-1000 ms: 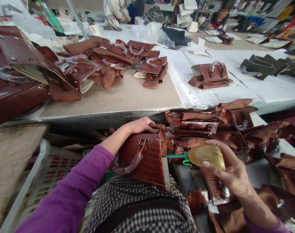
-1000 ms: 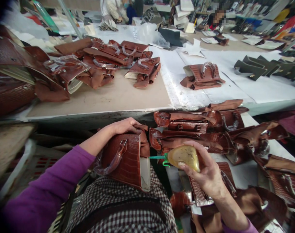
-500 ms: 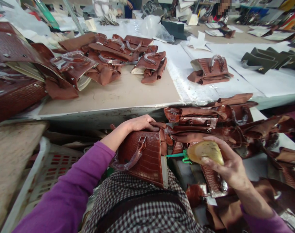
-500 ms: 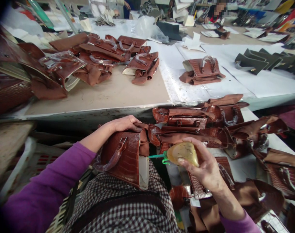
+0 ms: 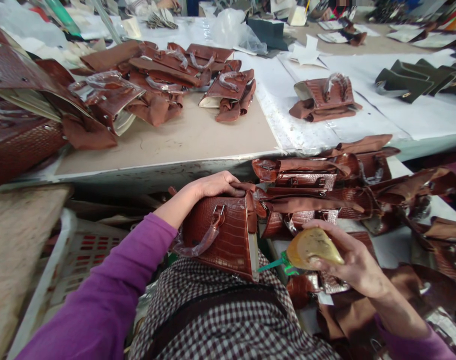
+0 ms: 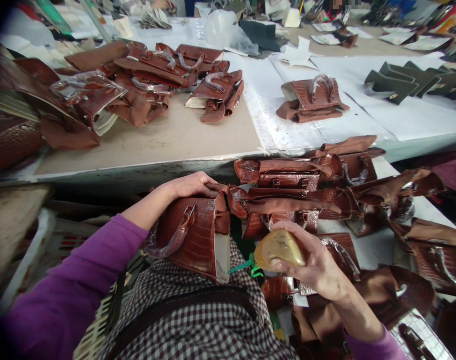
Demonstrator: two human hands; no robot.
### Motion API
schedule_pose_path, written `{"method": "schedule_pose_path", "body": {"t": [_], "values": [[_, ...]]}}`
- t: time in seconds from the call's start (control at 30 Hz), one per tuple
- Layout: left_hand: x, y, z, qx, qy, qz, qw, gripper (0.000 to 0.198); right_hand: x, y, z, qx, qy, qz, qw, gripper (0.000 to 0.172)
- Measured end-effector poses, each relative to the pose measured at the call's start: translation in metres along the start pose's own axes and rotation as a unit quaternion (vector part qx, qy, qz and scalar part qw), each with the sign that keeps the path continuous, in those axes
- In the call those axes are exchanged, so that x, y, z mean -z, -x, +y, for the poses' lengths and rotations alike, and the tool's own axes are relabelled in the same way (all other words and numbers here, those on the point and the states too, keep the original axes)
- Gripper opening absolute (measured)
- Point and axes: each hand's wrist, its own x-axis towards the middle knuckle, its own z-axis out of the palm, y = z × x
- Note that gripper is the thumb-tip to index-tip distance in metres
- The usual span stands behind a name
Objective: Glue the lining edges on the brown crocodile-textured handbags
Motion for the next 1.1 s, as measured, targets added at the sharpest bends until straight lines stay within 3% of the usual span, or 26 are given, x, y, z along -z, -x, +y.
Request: {"method": "schedule_pose_path", "body": {"t": [0.27, 0.43, 0.63, 0.73, 0.97, 1.1], "values": [[0.001, -0.001, 0.001, 0.002, -0.020, -0.008, 1.000, 0.029, -0.003, 0.002, 0.010, 0.075, 0.022, 0.102, 0.992, 0.048], [0.000, 0.001, 0.002, 0.006, -0.022, -0.004, 1.000, 0.031, -0.001, 0.003, 0.008, 0.103, 0.063, 0.079, 0.989, 0.048], [-0.001, 0.001, 0.001, 0.011, -0.026, 0.000, 1.000, 0.036, 0.001, 0.010, 0.004, 0.008, 0.041, 0.000, 0.999, 0.049], [-0.001, 0.001, -0.001, 0.011, -0.027, 0.005, 1.000, 0.037, -0.003, 0.012, 0.002, -0.018, 0.016, -0.009, 1.000, 0.048], [-0.001, 0.006, -0.002, 0.006, -0.035, 0.011, 0.999, 0.033, -0.002, 0.019, 0.011, -0.071, -0.044, -0.010, 0.996, 0.046], [0.002, 0.020, 0.008, -0.002, -0.047, 0.028, 0.999, 0.033, 0.001, 0.024, 0.024, -0.085, -0.131, 0.056, 0.986, 0.049]]}}
